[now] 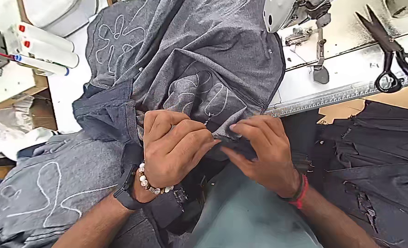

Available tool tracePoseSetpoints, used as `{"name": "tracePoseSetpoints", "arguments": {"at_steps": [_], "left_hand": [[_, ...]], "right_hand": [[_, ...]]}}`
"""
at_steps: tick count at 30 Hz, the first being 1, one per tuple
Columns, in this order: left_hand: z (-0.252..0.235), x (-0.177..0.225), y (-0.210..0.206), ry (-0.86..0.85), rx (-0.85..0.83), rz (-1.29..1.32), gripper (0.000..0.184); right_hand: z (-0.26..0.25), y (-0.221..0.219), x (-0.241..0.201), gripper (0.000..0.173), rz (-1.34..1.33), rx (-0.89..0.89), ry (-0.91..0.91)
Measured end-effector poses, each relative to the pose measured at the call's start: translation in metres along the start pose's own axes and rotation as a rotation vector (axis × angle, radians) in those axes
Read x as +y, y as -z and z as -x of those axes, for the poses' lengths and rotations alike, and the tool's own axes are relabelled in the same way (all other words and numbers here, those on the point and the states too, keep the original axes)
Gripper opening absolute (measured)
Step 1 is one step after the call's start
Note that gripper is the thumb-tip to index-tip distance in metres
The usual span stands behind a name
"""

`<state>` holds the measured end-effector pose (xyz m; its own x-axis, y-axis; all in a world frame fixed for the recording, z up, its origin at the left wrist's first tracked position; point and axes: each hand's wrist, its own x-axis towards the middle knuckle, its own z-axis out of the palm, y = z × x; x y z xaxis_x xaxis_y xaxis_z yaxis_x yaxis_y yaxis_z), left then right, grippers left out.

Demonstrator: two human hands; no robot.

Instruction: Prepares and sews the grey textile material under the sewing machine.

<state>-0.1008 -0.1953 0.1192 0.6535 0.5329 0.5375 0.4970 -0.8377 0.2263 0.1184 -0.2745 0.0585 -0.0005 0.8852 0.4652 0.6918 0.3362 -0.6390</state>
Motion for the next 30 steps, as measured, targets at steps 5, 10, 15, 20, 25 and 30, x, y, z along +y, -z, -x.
{"name": "tracePoseSetpoints", "arguments": {"at_steps": [5,10,15,20,25,30], "left_hand": [[-0.008,0.003,0.008,0.181,-0.114,0.251,0.016],[-0.014,0.011,-0.002,0.8,-0.26,1.034,0.019],[-0.01,0.013,-0.008,1.065,-0.257,1.217,0.018],[-0.008,0.014,-0.01,1.087,-0.248,1.214,0.018],[-0.008,0.017,-0.009,1.032,-0.244,1.129,0.02],[-0.012,0.022,-0.003,0.942,-0.24,0.98,0.02]], "right_hand": [[-0.003,0.016,0.003,0.012,-0.339,-0.009,-0.202],[-0.004,0.035,0.006,0.021,-0.774,-0.255,-0.486],[-0.002,0.028,0.006,0.025,-0.95,-0.289,-0.648],[-0.001,0.023,0.004,0.028,-0.956,-0.299,-0.691],[0.001,0.021,-0.003,0.014,-0.453,-0.16,-0.542],[-0.006,0.026,-0.016,0.01,-0.146,0.087,-0.19]]}}
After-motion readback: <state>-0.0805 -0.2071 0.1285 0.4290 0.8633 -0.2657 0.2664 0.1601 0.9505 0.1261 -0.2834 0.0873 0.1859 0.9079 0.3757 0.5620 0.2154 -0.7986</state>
